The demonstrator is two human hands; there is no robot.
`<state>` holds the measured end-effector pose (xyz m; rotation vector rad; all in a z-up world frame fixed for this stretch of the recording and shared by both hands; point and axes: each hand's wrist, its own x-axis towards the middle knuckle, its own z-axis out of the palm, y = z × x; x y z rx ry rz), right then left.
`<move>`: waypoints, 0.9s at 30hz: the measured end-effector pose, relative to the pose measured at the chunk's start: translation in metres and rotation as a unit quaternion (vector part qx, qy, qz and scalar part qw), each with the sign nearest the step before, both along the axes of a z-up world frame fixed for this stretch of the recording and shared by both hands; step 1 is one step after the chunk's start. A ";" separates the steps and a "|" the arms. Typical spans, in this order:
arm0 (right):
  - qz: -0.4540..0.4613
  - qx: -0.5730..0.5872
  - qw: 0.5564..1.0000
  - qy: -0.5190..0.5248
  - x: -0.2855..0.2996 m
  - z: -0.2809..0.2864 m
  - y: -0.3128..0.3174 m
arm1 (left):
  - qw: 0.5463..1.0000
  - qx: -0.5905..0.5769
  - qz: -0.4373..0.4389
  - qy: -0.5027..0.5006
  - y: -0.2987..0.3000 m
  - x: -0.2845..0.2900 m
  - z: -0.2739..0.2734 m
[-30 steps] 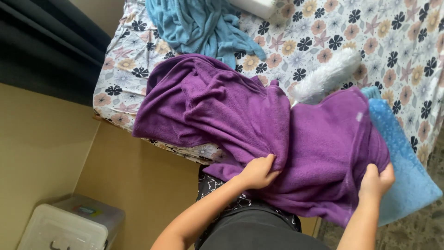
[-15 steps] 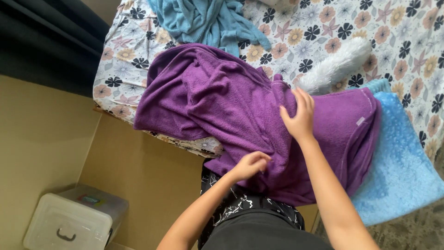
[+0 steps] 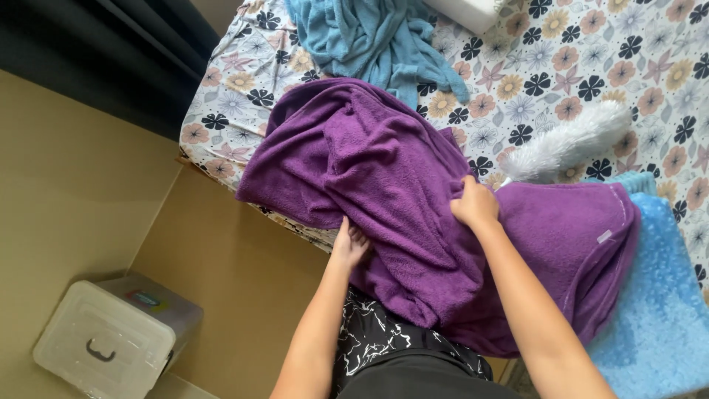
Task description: Folding a purple blanket on a bed.
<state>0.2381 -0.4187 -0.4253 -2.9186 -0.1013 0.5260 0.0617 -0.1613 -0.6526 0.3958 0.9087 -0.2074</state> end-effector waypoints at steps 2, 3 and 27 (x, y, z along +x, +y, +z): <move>-0.020 0.006 1.000 -0.003 -0.017 0.018 -0.005 | 0.993 -0.086 0.077 0.013 0.001 0.024 0.038; -0.021 0.004 1.000 0.000 -0.027 0.016 -0.012 | 0.993 -0.088 0.076 0.016 -0.002 0.030 0.055; -0.114 0.095 0.889 -0.433 -0.061 -0.007 -0.197 | 0.742 0.384 0.229 -0.500 0.291 0.106 0.447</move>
